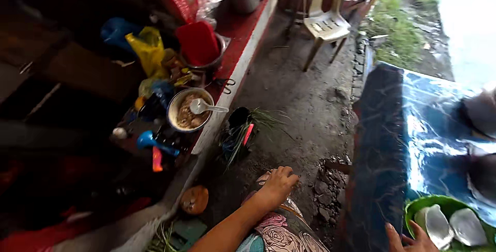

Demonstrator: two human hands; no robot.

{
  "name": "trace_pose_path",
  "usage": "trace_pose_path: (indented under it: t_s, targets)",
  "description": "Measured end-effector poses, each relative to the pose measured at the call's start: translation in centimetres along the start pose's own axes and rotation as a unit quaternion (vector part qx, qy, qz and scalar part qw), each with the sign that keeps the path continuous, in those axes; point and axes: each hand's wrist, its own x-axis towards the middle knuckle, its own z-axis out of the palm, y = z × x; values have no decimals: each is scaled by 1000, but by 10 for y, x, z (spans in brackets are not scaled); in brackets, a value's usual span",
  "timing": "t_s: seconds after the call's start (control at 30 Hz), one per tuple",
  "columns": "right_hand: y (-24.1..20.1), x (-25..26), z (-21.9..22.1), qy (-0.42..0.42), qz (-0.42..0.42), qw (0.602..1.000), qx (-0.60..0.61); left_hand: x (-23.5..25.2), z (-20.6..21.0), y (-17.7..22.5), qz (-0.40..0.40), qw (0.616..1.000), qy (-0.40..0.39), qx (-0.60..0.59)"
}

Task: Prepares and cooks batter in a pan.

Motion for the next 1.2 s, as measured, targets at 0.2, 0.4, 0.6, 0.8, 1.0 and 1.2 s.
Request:
trace_pose_path:
  t_s: [0.2, 0.4, 0.6, 0.8, 1.0, 1.2]
  targets:
    - [-80, 46, 35, -122, -153, 980, 23, -43, 16, -6, -96, 994, 38, -40]
    - [-204, 42, 106, -292, -349, 890, -14, -66, 5, -21, -145, 982, 95, -68]
    - [-344, 28, 178, -292, -498, 815, -53, -93, -27, -62, -221, 948, 178, -144]
    - [-443, 21, 265, -272, -514, 799, -150, -118, -73, -107, -278, 918, 240, -151]
    - [-482, 8, 303, -307, -476, 801, -192, -137, -99, -143, -296, 900, 275, -162]
    - [-506, 10, 291, -350, -495, 783, -142, -145, -115, -164, -309, 886, 271, -212]
